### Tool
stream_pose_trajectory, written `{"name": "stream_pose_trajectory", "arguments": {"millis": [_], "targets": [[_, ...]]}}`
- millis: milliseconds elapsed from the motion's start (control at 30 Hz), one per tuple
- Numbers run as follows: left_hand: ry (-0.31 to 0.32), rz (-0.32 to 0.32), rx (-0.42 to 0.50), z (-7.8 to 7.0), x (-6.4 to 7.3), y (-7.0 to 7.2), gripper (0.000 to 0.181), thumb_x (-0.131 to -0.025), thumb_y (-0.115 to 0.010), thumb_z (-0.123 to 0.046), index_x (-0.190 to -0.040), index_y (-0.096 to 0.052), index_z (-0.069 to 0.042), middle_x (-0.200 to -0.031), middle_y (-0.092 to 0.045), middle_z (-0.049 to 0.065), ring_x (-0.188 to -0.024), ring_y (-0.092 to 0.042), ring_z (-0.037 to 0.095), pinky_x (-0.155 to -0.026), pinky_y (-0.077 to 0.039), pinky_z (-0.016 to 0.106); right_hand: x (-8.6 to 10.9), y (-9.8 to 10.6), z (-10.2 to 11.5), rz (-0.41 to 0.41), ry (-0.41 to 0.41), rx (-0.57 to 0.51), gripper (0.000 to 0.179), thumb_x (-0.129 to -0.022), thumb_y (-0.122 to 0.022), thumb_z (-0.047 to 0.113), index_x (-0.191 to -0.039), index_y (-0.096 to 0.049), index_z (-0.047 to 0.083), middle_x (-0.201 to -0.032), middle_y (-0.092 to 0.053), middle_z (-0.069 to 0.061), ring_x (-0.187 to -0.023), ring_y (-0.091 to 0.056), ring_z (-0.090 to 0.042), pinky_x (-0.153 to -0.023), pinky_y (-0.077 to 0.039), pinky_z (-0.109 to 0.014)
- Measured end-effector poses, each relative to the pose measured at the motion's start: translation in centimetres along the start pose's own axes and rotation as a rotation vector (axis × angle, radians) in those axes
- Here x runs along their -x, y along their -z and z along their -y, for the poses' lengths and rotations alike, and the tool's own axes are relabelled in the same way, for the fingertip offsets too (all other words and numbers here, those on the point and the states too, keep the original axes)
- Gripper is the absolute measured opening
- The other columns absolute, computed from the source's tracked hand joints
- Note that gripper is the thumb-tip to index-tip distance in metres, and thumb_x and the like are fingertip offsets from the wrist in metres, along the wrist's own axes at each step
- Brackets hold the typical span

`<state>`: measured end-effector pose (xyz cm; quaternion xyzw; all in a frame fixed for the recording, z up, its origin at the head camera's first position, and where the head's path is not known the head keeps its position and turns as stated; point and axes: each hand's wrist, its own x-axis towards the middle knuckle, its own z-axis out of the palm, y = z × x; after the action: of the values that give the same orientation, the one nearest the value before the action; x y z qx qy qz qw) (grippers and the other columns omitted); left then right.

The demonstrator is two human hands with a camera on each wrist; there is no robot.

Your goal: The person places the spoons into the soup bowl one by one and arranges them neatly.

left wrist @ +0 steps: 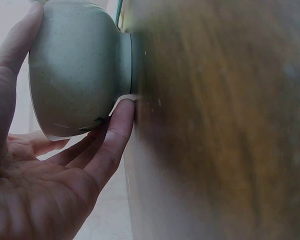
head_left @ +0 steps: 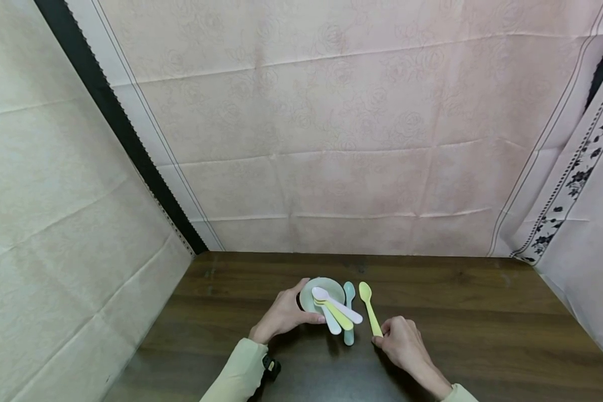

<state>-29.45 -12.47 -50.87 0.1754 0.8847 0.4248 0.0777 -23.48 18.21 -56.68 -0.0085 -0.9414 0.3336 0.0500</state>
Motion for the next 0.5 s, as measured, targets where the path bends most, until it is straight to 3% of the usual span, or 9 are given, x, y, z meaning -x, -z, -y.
{"name": "stream_pose_trajectory", "arguments": {"millis": [500], "targets": [[0.003, 0.000, -0.003, 0.0, 0.1, 0.0, 0.113, -0.082, -0.096, -0.049, -0.169, -0.038, -0.006, -0.151, -0.066, 0.012, -0.125, -0.064, 0.024, -0.107, -0.054, 0.050, -1.1, -1.5, -2.2, -0.015, -0.006, -0.027, 0.029, -0.080, -0.091, 0.022, -0.063, -0.068, 0.026, -0.058, -0.060, 0.013, -0.060, -0.056, -0.012, -0.058, -0.045, -0.030]]}}
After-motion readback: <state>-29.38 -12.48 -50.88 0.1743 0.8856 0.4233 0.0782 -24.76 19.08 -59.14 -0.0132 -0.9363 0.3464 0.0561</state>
